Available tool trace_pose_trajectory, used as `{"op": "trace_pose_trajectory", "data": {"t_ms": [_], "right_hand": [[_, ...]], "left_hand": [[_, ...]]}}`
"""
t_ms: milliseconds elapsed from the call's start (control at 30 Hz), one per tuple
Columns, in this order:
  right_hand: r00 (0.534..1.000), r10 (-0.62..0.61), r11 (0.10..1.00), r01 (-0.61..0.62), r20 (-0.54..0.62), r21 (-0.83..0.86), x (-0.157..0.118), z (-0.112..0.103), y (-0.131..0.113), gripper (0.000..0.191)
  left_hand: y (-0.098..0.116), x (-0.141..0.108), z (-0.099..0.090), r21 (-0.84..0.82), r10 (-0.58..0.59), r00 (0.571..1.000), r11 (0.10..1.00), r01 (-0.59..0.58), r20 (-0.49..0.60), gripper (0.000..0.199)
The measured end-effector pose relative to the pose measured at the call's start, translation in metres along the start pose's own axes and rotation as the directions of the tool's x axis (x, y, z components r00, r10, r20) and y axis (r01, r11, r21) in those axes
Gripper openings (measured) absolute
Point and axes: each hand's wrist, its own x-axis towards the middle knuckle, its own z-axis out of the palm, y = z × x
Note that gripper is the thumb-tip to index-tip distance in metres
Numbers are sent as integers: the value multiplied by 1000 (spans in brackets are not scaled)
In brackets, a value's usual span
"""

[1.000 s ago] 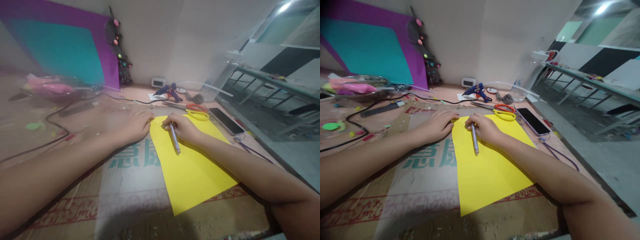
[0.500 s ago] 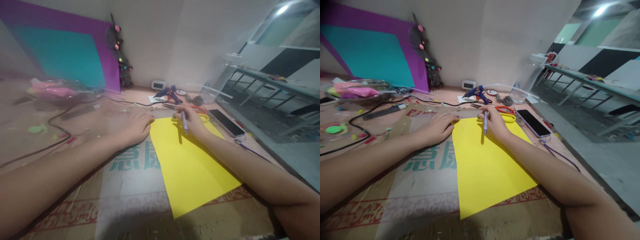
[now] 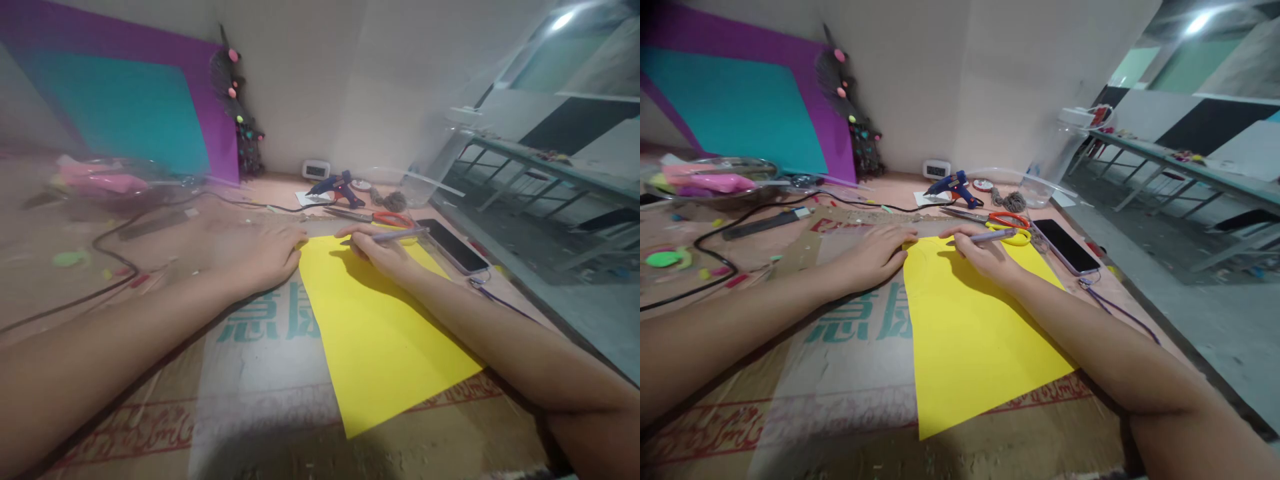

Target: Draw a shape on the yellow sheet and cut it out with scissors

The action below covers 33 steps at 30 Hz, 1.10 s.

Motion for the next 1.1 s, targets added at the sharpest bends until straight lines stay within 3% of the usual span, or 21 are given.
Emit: {"op": "trace_pose_trajectory", "data": {"t_ms": [167, 400, 1100], "right_hand": [[993, 113, 993, -112, -38, 45, 6, 3, 1, 6], [994, 102, 995, -102, -50, -1, -3, 8, -4, 33], [992, 118, 993, -117, 38, -30, -7, 11, -3, 32]], "left_hand": [[0, -1, 0, 8, -3, 1000, 1000, 3, -7, 41], [-1, 0, 2, 8, -6, 1000, 1000, 6, -2, 42], [1, -1, 0, 9, -19, 1000, 1000, 19, 1, 43]]}}
